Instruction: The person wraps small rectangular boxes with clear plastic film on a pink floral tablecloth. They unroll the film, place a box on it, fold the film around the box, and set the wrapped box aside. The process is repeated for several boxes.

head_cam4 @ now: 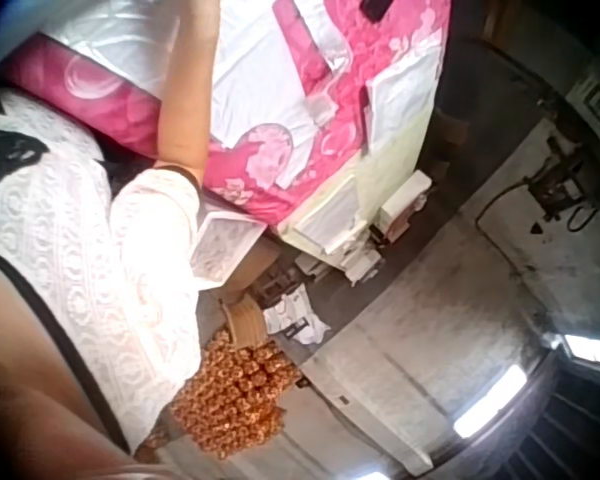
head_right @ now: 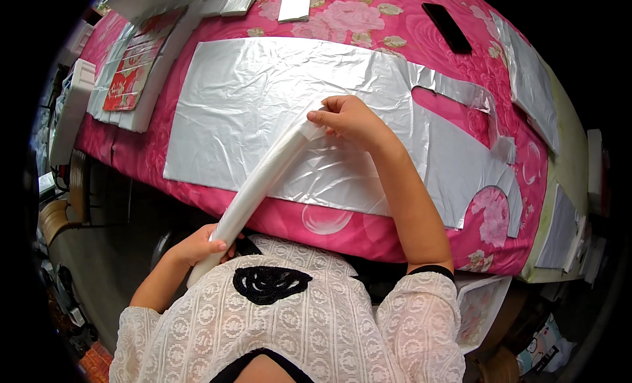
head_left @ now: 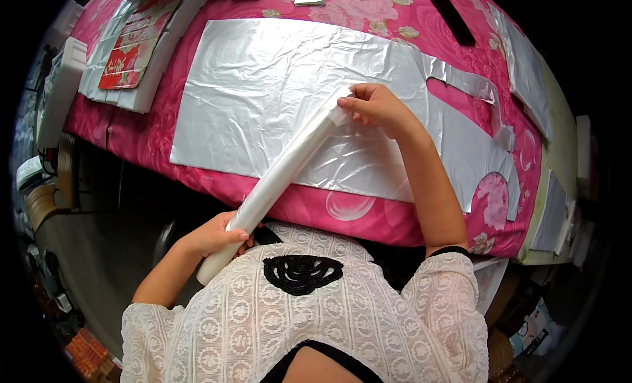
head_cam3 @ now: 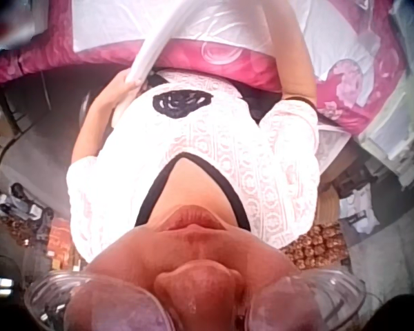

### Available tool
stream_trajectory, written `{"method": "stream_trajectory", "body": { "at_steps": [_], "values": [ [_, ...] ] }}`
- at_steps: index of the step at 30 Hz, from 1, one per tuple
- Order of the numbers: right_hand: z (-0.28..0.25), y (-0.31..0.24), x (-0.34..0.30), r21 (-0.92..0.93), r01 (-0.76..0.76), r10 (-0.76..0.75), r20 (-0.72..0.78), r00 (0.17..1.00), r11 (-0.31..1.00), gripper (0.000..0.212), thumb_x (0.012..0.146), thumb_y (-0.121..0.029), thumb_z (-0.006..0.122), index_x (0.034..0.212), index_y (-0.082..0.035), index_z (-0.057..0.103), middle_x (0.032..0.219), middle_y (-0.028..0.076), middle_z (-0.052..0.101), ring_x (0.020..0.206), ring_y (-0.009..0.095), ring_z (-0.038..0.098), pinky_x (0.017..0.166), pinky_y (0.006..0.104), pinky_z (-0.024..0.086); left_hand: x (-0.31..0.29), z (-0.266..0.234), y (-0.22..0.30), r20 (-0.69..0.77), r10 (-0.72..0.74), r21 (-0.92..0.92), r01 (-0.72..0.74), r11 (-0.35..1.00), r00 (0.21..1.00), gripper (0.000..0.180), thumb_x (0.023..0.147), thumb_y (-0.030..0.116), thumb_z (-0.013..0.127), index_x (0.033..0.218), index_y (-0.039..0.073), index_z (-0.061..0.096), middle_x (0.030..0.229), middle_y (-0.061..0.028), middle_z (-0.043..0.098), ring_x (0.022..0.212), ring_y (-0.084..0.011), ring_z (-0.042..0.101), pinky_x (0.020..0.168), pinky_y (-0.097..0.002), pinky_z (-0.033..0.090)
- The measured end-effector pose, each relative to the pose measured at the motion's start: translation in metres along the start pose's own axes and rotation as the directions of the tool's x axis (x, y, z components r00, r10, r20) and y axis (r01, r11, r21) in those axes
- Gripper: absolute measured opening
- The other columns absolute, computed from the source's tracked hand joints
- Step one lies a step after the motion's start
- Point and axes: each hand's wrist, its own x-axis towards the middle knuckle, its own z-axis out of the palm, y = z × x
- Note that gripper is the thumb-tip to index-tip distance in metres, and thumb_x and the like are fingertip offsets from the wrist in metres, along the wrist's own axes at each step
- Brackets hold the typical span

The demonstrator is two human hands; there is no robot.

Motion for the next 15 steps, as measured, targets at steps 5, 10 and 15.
{"method": "stream_trajectory", "body": {
  "at_steps": [5,10,15],
  "values": [
    [-0.001,0.004,-0.005,0.038,0.071,-0.072,0.031,0.997,0.997,0.021,0.082,-0.026,0.068,0.081,-0.006,0.063,0.067,-0.005,0.053,0.060,0.003,0.046,0.053,0.0188,0.037,-0.001,0.002,-0.001,-0.027,0.030,0.053,-0.029,0.998,0.999,0.073,0.064,0.051,0.076,0.113,0.003,0.052,0.082,-0.0052,0.059,0.065,-0.0098,0.056,0.061,-0.0237,0.046],
    [-0.030,0.019,-0.002,0.066,0.179,-0.166,-0.167,0.972,0.982,0.018,0.083,-0.022,0.067,0.083,-0.004,0.064,0.067,-0.004,0.053,0.060,0.004,0.046,0.056,0.0189,0.037,-0.006,-0.005,-0.007,-0.007,0.075,0.033,-0.074,0.997,0.997,0.064,0.068,0.045,0.076,0.110,0.002,0.051,0.082,-0.0049,0.060,0.068,-0.0103,0.056,0.063,-0.0251,0.048],
    [-0.116,0.034,-0.009,-0.024,0.201,-0.192,-0.428,0.883,0.979,0.018,0.084,-0.020,0.065,0.086,-0.002,0.065,0.067,-0.004,0.055,0.059,0.004,0.047,0.055,0.0183,0.037,-0.031,-0.025,-0.023,-0.036,-0.070,0.163,0.075,0.984,0.997,0.055,0.072,0.036,0.075,0.109,0.001,0.053,0.085,-0.0047,0.060,0.073,-0.0117,0.058,0.068,-0.0273,0.049]
  ]
}}
